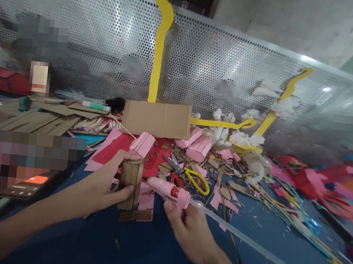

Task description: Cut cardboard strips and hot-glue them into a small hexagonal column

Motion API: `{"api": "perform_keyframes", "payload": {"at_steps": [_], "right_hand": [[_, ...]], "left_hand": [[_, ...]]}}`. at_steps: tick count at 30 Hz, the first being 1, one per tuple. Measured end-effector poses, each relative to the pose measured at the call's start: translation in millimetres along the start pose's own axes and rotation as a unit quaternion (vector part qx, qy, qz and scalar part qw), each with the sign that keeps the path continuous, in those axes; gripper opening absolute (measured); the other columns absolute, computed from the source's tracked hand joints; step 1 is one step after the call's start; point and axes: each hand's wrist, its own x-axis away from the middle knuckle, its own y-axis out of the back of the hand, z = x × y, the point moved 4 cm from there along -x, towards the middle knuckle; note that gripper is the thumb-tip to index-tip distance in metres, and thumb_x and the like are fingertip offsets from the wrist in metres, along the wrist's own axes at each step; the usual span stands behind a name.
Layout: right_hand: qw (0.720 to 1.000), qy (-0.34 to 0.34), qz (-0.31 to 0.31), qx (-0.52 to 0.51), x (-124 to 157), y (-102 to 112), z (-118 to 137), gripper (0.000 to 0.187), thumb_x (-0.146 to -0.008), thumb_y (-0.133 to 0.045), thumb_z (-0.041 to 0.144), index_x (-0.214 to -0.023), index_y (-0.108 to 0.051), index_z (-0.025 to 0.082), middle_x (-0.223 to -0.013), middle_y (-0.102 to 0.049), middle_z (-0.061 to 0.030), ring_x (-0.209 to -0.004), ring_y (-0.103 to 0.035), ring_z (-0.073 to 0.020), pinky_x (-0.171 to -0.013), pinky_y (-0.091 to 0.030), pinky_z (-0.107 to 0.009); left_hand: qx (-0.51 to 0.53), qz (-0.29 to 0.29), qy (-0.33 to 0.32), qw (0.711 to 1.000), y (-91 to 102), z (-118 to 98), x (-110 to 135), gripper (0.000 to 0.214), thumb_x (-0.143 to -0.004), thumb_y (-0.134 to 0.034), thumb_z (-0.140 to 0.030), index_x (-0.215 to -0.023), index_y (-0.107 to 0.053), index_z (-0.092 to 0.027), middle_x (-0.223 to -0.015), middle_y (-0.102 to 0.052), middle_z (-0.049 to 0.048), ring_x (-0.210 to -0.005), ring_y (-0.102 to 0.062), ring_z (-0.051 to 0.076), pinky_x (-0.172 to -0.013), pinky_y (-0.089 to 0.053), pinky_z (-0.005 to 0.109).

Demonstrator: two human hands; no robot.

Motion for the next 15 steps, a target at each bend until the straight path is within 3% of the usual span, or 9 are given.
{"api": "perform_keyframes", "payload": {"at_steps": [6,15], "right_hand": [[1.000,0.006,0.018,0.006,-0.8,-0.5,5.0,0.055,-0.103,-0.051,0.061,-0.063,-0.062,0.025,-0.053,-0.058,-0.0004,-0.049,-0.052,-0.0172,-0.046,-0.042,-0.027],[0.998,-0.007,0.056,0.000,1.1,-3.6,-1.4,0.050,-0.106,-0.049,0.053,-0.065,-0.056,0.024,-0.056,-0.053,0.0017,-0.051,-0.046,-0.0148,-0.048,-0.037,-0.026]], "left_hand": [[0.030,0.014,0.020,0.999,-5.0,1.9,3.1,0.048,-0.099,-0.057,-0.029,-0.142,-0.035,-0.026,-0.102,-0.067,0.0029,-0.086,-0.068,0.021,-0.079,-0.057,0.036],[0.004,0.008,0.007,1.000,-3.8,-2.2,2.7,0.045,-0.099,-0.058,-0.031,-0.136,-0.034,-0.024,-0.104,-0.066,0.0050,-0.087,-0.069,0.022,-0.079,-0.056,0.037]]}}
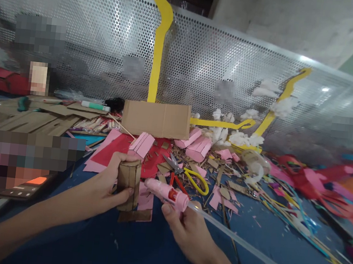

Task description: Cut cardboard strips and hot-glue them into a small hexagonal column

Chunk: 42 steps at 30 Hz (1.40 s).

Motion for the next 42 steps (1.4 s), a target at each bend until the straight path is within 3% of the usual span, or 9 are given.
{"api": "perform_keyframes", "payload": {"at_steps": [4,10,19,22,27,33,38,42], "right_hand": [[1.000,-0.006,0.009,0.004,0.2,-1.0,-2.8,0.048,-0.106,-0.049,0.054,-0.075,-0.065,0.021,-0.058,-0.052,0.0023,-0.050,-0.043,-0.0140,-0.047,-0.034,-0.026],[1.000,0.022,0.010,0.020,-0.1,-1.1,-1.5,0.050,-0.106,-0.047,0.058,-0.086,-0.075,0.021,-0.056,-0.055,0.0006,-0.051,-0.048,-0.0168,-0.050,-0.043,-0.027],[0.998,0.055,-0.002,0.032,-0.9,-2.5,2.9,0.045,-0.107,-0.050,0.051,-0.085,-0.073,0.020,-0.056,-0.053,0.0017,-0.051,-0.048,-0.0153,-0.056,-0.046,-0.027],[0.997,0.067,0.001,0.042,-2.0,-2.2,8.8,0.043,-0.107,-0.049,0.049,-0.091,-0.074,0.019,-0.061,-0.056,0.0009,-0.052,-0.047,-0.0150,-0.057,-0.046,-0.027],[0.994,0.082,-0.028,0.060,-0.1,-1.4,9.7,0.042,-0.106,-0.051,0.048,-0.085,-0.074,0.020,-0.054,-0.047,0.0034,-0.050,-0.046,-0.0157,-0.056,-0.045,-0.027],[0.993,0.095,-0.022,0.068,0.6,-1.3,11.8,0.039,-0.107,-0.050,0.045,-0.092,-0.076,0.020,-0.061,-0.054,0.0009,-0.057,-0.053,-0.0172,-0.062,-0.049,-0.028],[0.993,0.096,-0.018,0.070,0.5,-1.2,14.6,0.039,-0.107,-0.049,0.044,-0.114,-0.078,0.018,-0.076,-0.068,-0.0036,-0.064,-0.059,-0.0182,-0.065,-0.051,-0.028],[0.994,0.091,0.003,0.061,-0.3,-1.3,16.1,0.041,-0.107,-0.048,0.044,-0.123,-0.076,0.018,-0.085,-0.073,-0.0065,-0.065,-0.061,-0.0191,-0.066,-0.053,-0.029]], "left_hand": [[-0.002,-0.016,0.002,1.000,-1.8,0.6,-1.2,0.041,-0.099,-0.058,-0.032,-0.132,-0.035,-0.024,-0.101,-0.065,0.0038,-0.085,-0.068,0.022,-0.077,-0.056,0.037],[0.015,-0.057,-0.014,0.998,-6.6,5.4,-2.2,0.040,-0.095,-0.064,-0.031,-0.126,-0.038,-0.025,-0.101,-0.061,0.0026,-0.087,-0.066,0.022,-0.073,-0.056,0.035],[0.006,-0.130,0.004,0.991,-8.9,5.7,-4.8,0.041,-0.090,-0.068,-0.027,-0.121,-0.042,-0.025,-0.099,-0.059,-0.0001,-0.082,-0.061,0.018,-0.077,-0.054,0.036],[0.008,-0.121,0.002,0.993,-8.0,-0.3,-4.9,0.034,-0.089,-0.065,-0.024,-0.115,-0.044,-0.024,-0.088,-0.057,-0.0034,-0.077,-0.059,0.018,-0.072,-0.053,0.033],[-0.011,-0.126,-0.007,0.992,-3.9,-5.9,-3.6,0.035,-0.084,-0.060,-0.016,-0.115,-0.046,-0.024,-0.088,-0.058,-0.0036,-0.077,-0.058,0.017,-0.074,-0.052,0.034],[-0.016,-0.119,0.005,0.993,-2.8,-4.2,-1.9,0.041,-0.084,-0.059,-0.013,-0.122,-0.047,-0.024,-0.089,-0.059,-0.0034,-0.076,-0.059,0.017,-0.072,-0.053,0.033],[-0.018,-0.120,0.005,0.993,-0.8,-7.6,0.0,0.043,-0.083,-0.058,-0.011,-0.123,-0.049,-0.023,-0.101,-0.066,0.0007,-0.082,-0.065,0.019,-0.078,-0.056,0.037],[-0.027,-0.110,0.001,0.994,0.2,-5.6,-0.3,0.046,-0.084,-0.056,-0.010,-0.127,-0.049,-0.023,-0.092,-0.065,-0.0013,-0.081,-0.066,0.020,-0.080,-0.057,0.038]]}}
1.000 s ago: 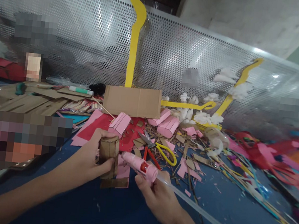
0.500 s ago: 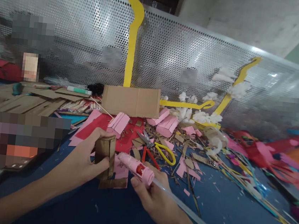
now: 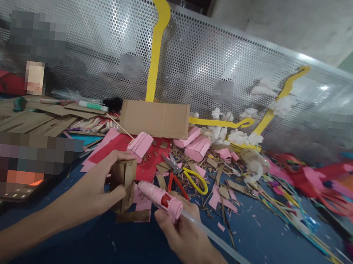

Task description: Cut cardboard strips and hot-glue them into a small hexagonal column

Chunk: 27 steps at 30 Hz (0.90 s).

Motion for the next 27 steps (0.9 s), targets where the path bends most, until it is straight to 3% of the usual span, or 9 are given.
{"api": "perform_keyframes", "payload": {"at_steps": [4,7,10,13,27], "right_hand": [[1.000,0.002,-0.014,0.005,0.7,1.1,-1.3,0.041,-0.107,-0.048,0.045,-0.115,-0.078,0.019,-0.079,-0.070,-0.0059,-0.065,-0.062,-0.0206,-0.064,-0.052,-0.030],[1.000,0.000,-0.028,-0.004,4.1,0.3,-5.4,0.038,-0.107,-0.049,0.045,-0.102,-0.076,0.019,-0.063,-0.058,0.0003,-0.053,-0.050,-0.0163,-0.054,-0.045,-0.027],[0.998,0.006,-0.048,-0.030,7.1,0.5,-6.8,0.044,-0.108,-0.047,0.048,-0.082,-0.068,0.019,-0.058,-0.050,0.0024,-0.050,-0.045,-0.0140,-0.048,-0.040,-0.025],[0.997,0.020,-0.060,-0.052,7.8,2.1,-3.2,0.051,-0.108,-0.044,0.053,-0.070,-0.058,0.021,-0.060,-0.052,0.0007,-0.052,-0.048,-0.0145,-0.048,-0.040,-0.025],[0.998,-0.001,-0.029,-0.059,5.1,-3.0,-0.4,0.046,-0.107,-0.046,0.051,-0.071,-0.052,0.023,-0.058,-0.046,0.0028,-0.051,-0.043,-0.0135,-0.045,-0.035,-0.025]], "left_hand": [[-0.037,0.012,-0.031,0.999,2.9,-2.6,-0.3,0.054,-0.082,-0.055,-0.007,-0.132,-0.050,-0.025,-0.109,-0.065,0.0023,-0.092,-0.066,0.021,-0.087,-0.058,0.039],[-0.047,0.034,-0.035,0.998,5.1,-6.4,-0.4,0.055,-0.082,-0.054,-0.007,-0.134,-0.050,-0.025,-0.114,-0.065,0.0039,-0.094,-0.067,0.021,-0.091,-0.058,0.041],[-0.055,0.032,-0.026,0.998,7.7,-8.0,-0.8,0.055,-0.082,-0.055,-0.009,-0.135,-0.051,-0.024,-0.118,-0.066,0.0066,-0.098,-0.067,0.023,-0.094,-0.058,0.044],[-0.056,0.034,-0.016,0.998,8.3,-7.5,-1.3,0.055,-0.082,-0.056,-0.011,-0.136,-0.052,-0.024,-0.122,-0.066,0.0081,-0.100,-0.068,0.025,-0.095,-0.058,0.046],[-0.062,0.054,-0.004,0.997,7.9,-4.1,-1.8,0.061,-0.083,-0.059,-0.014,-0.142,-0.049,-0.024,-0.141,-0.060,0.0133,-0.121,-0.064,0.031,-0.102,-0.055,0.047]]}}
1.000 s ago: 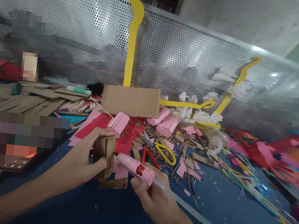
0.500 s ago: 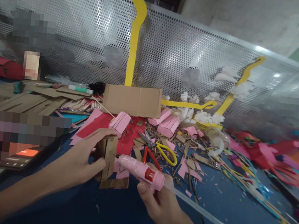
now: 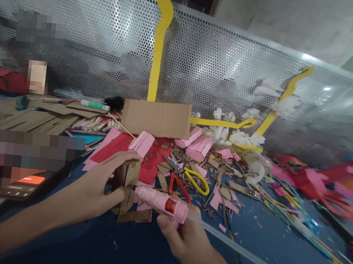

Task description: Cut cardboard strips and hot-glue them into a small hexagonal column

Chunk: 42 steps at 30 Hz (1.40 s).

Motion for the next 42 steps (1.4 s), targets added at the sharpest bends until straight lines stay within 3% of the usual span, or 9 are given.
{"api": "perform_keyframes", "payload": {"at_steps": [4,12,18,23,27,31,36,42], "right_hand": [[1.000,-0.013,-0.011,0.009,1.2,1.2,-1.6,0.040,-0.106,-0.051,0.044,-0.072,-0.054,0.023,-0.057,-0.049,0.0033,-0.049,-0.043,-0.0130,-0.045,-0.035,-0.025],[0.999,-0.008,-0.028,0.031,-2.5,3.7,3.8,0.047,-0.105,-0.051,0.046,-0.065,-0.053,0.023,-0.052,-0.049,0.0028,-0.046,-0.044,-0.0134,-0.044,-0.036,-0.025],[0.999,-0.026,-0.019,0.023,0.1,2.1,-0.3,0.047,-0.105,-0.051,0.053,-0.072,-0.065,0.022,-0.051,-0.050,0.0011,-0.047,-0.045,-0.0152,-0.043,-0.039,-0.025],[0.999,-0.018,-0.028,0.026,0.2,2.6,0.0,0.045,-0.104,-0.053,0.049,-0.069,-0.063,0.022,-0.051,-0.050,0.0015,-0.050,-0.049,-0.0165,-0.050,-0.046,-0.027],[0.998,-0.012,-0.035,0.044,-0.9,3.8,2.1,0.045,-0.105,-0.052,0.047,-0.069,-0.063,0.022,-0.052,-0.050,0.0016,-0.047,-0.046,-0.0149,-0.046,-0.042,-0.026],[0.999,-0.025,-0.021,0.036,-1.7,2.9,1.3,0.048,-0.105,-0.051,0.051,-0.071,-0.066,0.021,-0.050,-0.048,0.0018,-0.044,-0.042,-0.0139,-0.041,-0.037,-0.025],[0.999,-0.031,-0.024,0.030,-0.5,2.3,-0.7,0.047,-0.104,-0.052,0.053,-0.073,-0.067,0.021,-0.049,-0.048,0.0016,-0.048,-0.047,-0.0162,-0.045,-0.041,-0.025],[0.999,-0.020,-0.022,0.028,-3.0,1.9,2.9,0.043,-0.105,-0.050,0.047,-0.076,-0.068,0.020,-0.051,-0.048,0.0020,-0.050,-0.047,-0.0163,-0.047,-0.041,-0.026]], "left_hand": [[0.000,0.015,-0.002,1.000,0.4,-1.4,0.3,0.062,-0.085,-0.058,-0.015,-0.144,-0.045,-0.025,-0.138,-0.060,0.0130,-0.117,-0.064,0.030,-0.103,-0.053,0.049],[-0.013,0.039,-0.011,0.999,0.4,-3.3,1.5,0.061,-0.087,-0.056,-0.017,-0.146,-0.041,-0.027,-0.129,-0.061,0.0099,-0.104,-0.065,0.026,-0.096,-0.054,0.047],[-0.022,0.034,-0.021,0.999,3.6,-5.1,1.7,0.064,-0.088,-0.056,-0.019,-0.150,-0.040,-0.027,-0.140,-0.058,0.0122,-0.117,-0.064,0.029,-0.102,-0.052,0.047],[-0.020,0.024,-0.036,0.999,3.7,-3.3,3.7,0.063,-0.088,-0.057,-0.019,-0.149,-0.043,-0.027,-0.136,-0.062,0.0110,-0.113,-0.067,0.029,-0.099,-0.055,0.045],[0.002,0.044,-0.008,0.999,1.5,0.7,3.4,0.063,-0.089,-0.054,-0.019,-0.150,-0.040,-0.029,-0.120,-0.067,0.0066,-0.098,-0.070,0.026,-0.091,-0.058,0.043],[0.031,0.041,-0.005,0.999,2.8,2.5,1.7,0.063,-0.087,-0.055,-0.019,-0.148,-0.044,-0.030,-0.118,-0.067,0.0049,-0.099,-0.069,0.025,-0.092,-0.058,0.042],[0.107,0.082,0.011,0.991,3.0,8.2,-1.4,0.061,-0.085,-0.052,-0.015,-0.145,-0.049,-0.030,-0.101,-0.066,0.0011,-0.088,-0.067,0.021,-0.080,-0.059,0.036],[0.150,0.089,0.020,0.984,7.2,11.9,-6.4,0.055,-0.088,-0.055,-0.019,-0.142,-0.056,-0.031,-0.101,-0.068,0.0012,-0.094,-0.068,0.022,-0.085,-0.060,0.037]]}}
